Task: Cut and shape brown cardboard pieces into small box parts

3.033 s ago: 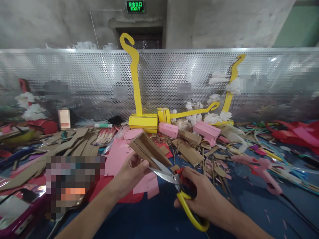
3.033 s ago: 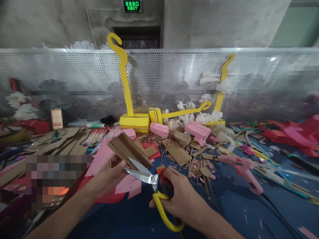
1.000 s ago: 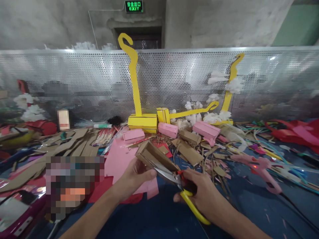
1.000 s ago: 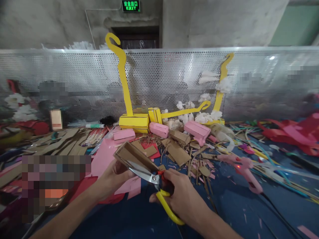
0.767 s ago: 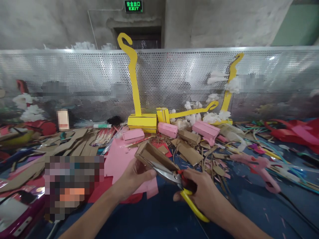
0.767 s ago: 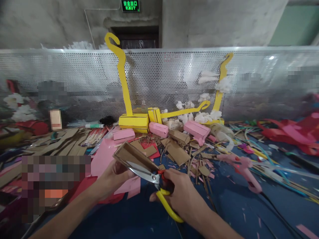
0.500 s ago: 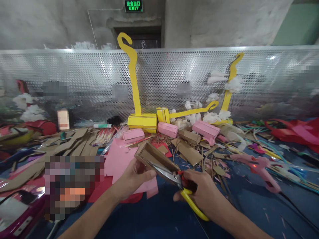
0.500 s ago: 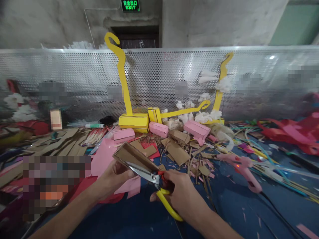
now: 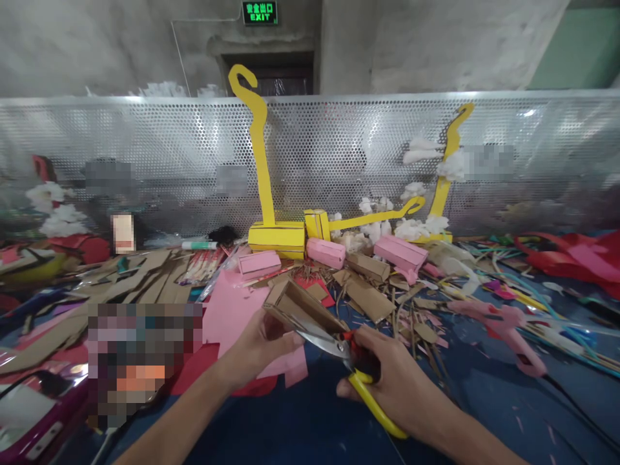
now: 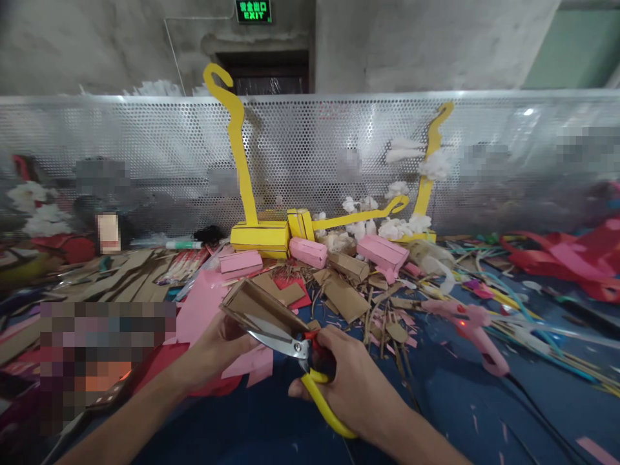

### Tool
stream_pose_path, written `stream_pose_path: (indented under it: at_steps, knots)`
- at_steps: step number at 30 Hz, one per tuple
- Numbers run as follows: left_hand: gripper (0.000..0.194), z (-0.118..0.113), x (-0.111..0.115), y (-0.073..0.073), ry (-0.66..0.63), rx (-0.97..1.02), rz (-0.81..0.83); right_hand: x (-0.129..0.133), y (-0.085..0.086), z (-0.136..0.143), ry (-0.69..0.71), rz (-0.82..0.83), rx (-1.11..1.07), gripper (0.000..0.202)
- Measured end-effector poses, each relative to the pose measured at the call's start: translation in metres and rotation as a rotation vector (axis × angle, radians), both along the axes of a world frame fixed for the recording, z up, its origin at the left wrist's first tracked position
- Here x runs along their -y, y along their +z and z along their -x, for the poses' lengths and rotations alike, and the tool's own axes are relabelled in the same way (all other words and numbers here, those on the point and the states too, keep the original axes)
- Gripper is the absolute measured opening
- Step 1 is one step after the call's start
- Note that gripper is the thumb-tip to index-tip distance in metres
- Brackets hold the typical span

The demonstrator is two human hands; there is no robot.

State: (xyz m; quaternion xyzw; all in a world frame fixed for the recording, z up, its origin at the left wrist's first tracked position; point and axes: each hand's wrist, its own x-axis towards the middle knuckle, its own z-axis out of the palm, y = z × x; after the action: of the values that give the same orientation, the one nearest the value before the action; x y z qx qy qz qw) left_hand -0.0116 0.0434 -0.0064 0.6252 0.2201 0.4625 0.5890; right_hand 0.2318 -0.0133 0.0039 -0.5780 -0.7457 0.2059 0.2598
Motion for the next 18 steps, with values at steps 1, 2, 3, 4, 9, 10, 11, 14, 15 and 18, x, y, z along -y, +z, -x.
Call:
stream_pose_path:
  at_steps: [1, 2, 3, 4, 9, 10, 11, 14, 15, 18]
  knots:
    - [0.030, 0.0001, 0.0006, 0.0012, -0.009, -0.004, -0.004, 0.0001, -0.0005, -0.0002, 0.006, 0.001, 0.001, 0.044]
    - [0.030, 0.0002, 0.0012, 0.0024, -0.016, -0.009, -0.007, 0.0002, -0.0011, -0.0004, 0.014, 0.005, 0.003, 0.044]
    - [0.030, 0.0003, 0.0019, 0.0033, -0.021, -0.016, -0.011, 0.0002, -0.0018, -0.0005, 0.022, 0.007, 0.004, 0.044]
    - [0.029, 0.0004, 0.0025, 0.0041, -0.026, -0.029, -0.015, 0.0003, -0.0024, -0.0007, 0.031, 0.007, 0.006, 0.044]
    - [0.030, 0.0002, 0.0050, 0.0059, -0.049, -0.080, -0.047, 0.0004, -0.0030, -0.0018, 0.078, -0.005, -0.004, 0.052]
    - [0.030, 0.0001, 0.0053, 0.0062, -0.050, -0.085, -0.049, 0.0001, -0.0029, -0.0021, 0.084, -0.012, -0.013, 0.053]
    - [0.030, 0.0000, 0.0055, 0.0064, -0.048, -0.088, -0.051, -0.0002, -0.0030, -0.0024, 0.090, -0.020, -0.023, 0.054]
    - [0.026, 0.0003, 0.0056, 0.0070, -0.039, -0.106, -0.053, -0.0018, -0.0046, -0.0035, 0.101, -0.037, -0.048, 0.054]
    - [0.024, 0.0005, 0.0054, 0.0070, -0.038, -0.113, -0.055, -0.0025, -0.0054, -0.0038, 0.103, -0.044, -0.055, 0.055]
    - [0.023, 0.0012, 0.0042, 0.0062, -0.052, -0.133, -0.064, -0.0043, -0.0082, -0.0048, 0.105, -0.052, -0.070, 0.056]
